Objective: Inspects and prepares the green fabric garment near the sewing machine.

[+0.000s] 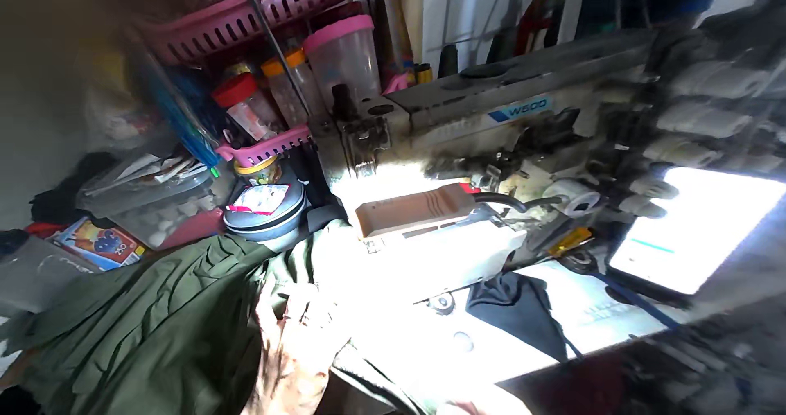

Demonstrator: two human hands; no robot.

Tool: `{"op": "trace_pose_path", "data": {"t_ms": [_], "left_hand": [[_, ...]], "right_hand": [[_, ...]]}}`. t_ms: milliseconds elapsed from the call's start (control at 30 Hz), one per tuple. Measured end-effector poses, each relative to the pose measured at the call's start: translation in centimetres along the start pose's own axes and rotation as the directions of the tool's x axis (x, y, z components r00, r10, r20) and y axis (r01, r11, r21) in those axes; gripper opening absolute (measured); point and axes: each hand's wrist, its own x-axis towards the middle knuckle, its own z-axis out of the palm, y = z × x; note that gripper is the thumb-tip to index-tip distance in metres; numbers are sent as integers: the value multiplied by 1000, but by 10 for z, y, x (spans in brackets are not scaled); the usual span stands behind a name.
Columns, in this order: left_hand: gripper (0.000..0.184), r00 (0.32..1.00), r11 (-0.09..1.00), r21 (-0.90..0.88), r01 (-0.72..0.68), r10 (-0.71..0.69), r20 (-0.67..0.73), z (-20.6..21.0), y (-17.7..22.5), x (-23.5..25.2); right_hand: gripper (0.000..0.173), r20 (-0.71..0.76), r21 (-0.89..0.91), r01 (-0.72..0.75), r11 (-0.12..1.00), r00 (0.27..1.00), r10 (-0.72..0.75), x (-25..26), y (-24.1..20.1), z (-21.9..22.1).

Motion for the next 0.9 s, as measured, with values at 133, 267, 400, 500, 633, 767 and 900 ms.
{"op": "trace_pose_path", "data": {"t_ms": [133, 267, 400, 500, 633, 767, 900], "left_hand": [[33, 999, 995, 90, 52, -52, -8, 12, -7, 10], [37, 988, 980, 184, 75, -98, 121, 17, -13, 21], [34, 962, 959, 258, 114, -171, 212, 21, -18, 34], [36, 935, 941, 309, 137, -226, 273, 23, -20, 43], [36, 916, 939, 313, 143, -245, 318, 26, -26, 53], [39, 886, 939, 297, 174, -281, 370, 30, -34, 62], [33, 891, 955, 236, 179, -259, 372, 35, -43, 69]], "right_hand": [[25, -18, -79, -108, 991, 994, 107, 16, -7, 2], [26, -33, -91, -168, 982, 986, 165, 31, 2, 3], [24, -37, -56, -173, 983, 985, 171, 49, 13, 4], [22, -69, -27, -129, 991, 989, 127, 64, 20, 5], [24, -84, -39, -95, 995, 992, 92, 80, 20, 5], [27, -67, -56, -62, 996, 996, 59, 96, 21, 6], [30, -76, -109, -100, 989, 993, 92, 109, 20, 6]]}}
